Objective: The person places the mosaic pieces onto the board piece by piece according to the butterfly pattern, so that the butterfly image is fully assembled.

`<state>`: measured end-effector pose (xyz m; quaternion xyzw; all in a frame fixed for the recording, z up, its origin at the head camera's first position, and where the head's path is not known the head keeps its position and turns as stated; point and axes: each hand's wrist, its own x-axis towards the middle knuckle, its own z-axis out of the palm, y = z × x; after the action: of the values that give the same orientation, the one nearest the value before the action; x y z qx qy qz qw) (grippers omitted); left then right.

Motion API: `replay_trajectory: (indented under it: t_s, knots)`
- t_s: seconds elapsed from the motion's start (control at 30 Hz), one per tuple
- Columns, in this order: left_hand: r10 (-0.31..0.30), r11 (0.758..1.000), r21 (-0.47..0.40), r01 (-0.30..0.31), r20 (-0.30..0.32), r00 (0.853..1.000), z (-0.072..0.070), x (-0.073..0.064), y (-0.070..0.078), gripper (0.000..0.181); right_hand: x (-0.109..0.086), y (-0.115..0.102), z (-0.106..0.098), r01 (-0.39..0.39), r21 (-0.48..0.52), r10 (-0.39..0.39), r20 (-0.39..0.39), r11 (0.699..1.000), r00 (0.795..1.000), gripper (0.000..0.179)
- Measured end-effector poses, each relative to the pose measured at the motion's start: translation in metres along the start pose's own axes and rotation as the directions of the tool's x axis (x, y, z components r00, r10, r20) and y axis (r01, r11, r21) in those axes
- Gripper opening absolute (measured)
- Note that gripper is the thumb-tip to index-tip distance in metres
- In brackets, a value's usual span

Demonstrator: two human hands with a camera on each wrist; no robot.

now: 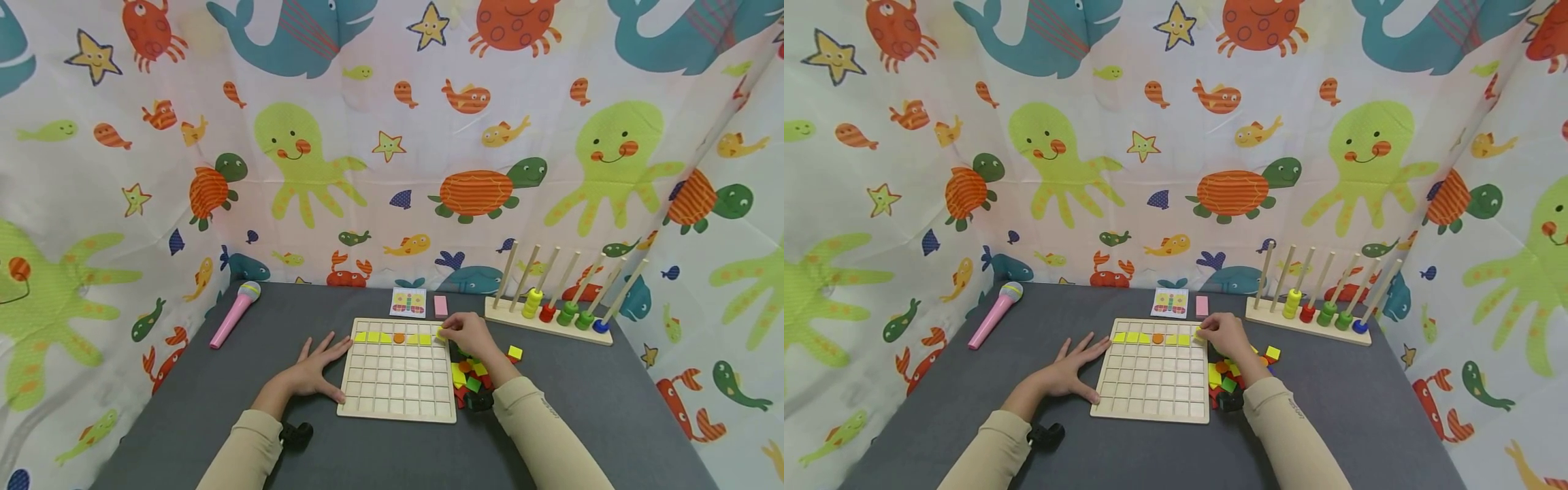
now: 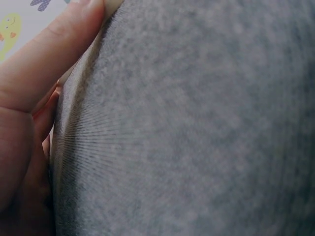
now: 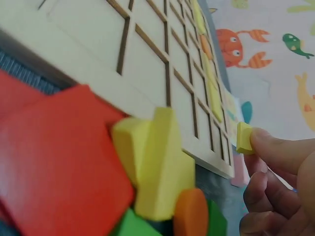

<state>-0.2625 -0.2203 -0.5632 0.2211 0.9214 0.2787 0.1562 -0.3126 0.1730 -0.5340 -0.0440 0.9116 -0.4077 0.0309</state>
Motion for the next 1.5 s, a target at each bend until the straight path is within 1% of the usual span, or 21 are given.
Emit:
replay_trajectory:
  t_s: [0.17, 0.33, 0.53, 0.77, 0.87, 1.0, 1.1, 1.3, 1.43, 1.5]
  knots:
    - [-0.002, 1.0, 0.001, 0.002, 0.0, 1.0, 0.0, 0.0, 0.001, 0.124, 0.001, -0.001, 0.007, -0.013, -0.028, 0.014, 0.015, 1.0, 1.0, 0.01]
    - [-0.004, 1.0, -0.008, 0.004, 0.001, 1.0, 0.0, 0.0, 0.003, 0.123, 0.001, -0.001, 0.009, 0.007, -0.063, -0.006, 0.026, 0.998, 1.0, 0.008]
    - [-0.004, 1.0, 0.001, 0.004, 0.0, 1.0, 0.0, -0.001, 0.004, 0.123, 0.002, -0.002, 0.011, 0.012, -0.1, -0.005, 0.069, 0.995, 0.998, 0.006]
    - [-0.003, 1.0, -0.004, 0.003, -0.002, 1.0, 0.001, 0.001, 0.003, 0.123, 0.002, -0.002, 0.011, 0.007, -0.125, 0.001, 0.069, 0.992, 0.998, 0.007]
    - [-0.002, 1.0, -0.005, 0.002, -0.003, 1.0, 0.001, 0.001, 0.003, 0.123, 0.001, -0.001, 0.009, 0.017, -0.132, -0.009, 0.059, 0.991, 0.998, 0.007]
    - [0.001, 1.0, 0.006, -0.001, 0.004, 1.0, 0.003, 0.001, 0.002, 0.123, -0.002, 0.004, 0.001, 0.041, -0.139, -0.036, 0.035, 0.989, 0.999, 0.008]
    - [-0.004, 1.0, 0.01, 0.004, 0.004, 1.0, 0.003, 0.001, 0.002, 0.125, -0.005, 0.007, -0.01, 0.057, -0.144, -0.053, 0.027, 0.988, 0.998, 0.01]
    - [-0.007, 1.0, 0.013, 0.007, -0.001, 1.0, 0.002, 0.0, 0.002, 0.125, -0.018, 0.015, -0.036, 0.029, -0.131, -0.028, 0.016, 0.991, 0.999, 0.016]
    - [-0.006, 1.0, 0.028, 0.006, -0.002, 1.0, 0.001, 0.0, 0.001, 0.125, -0.029, 0.023, -0.051, 0.031, -0.138, -0.031, 0.002, 0.99, 1.0, 0.018]
    - [-0.002, 1.0, 0.021, 0.002, -0.001, 1.0, 0.001, 0.001, 0.001, 0.126, -0.033, 0.028, -0.057, 0.033, -0.147, -0.034, -0.006, 0.989, 0.999, 0.019]
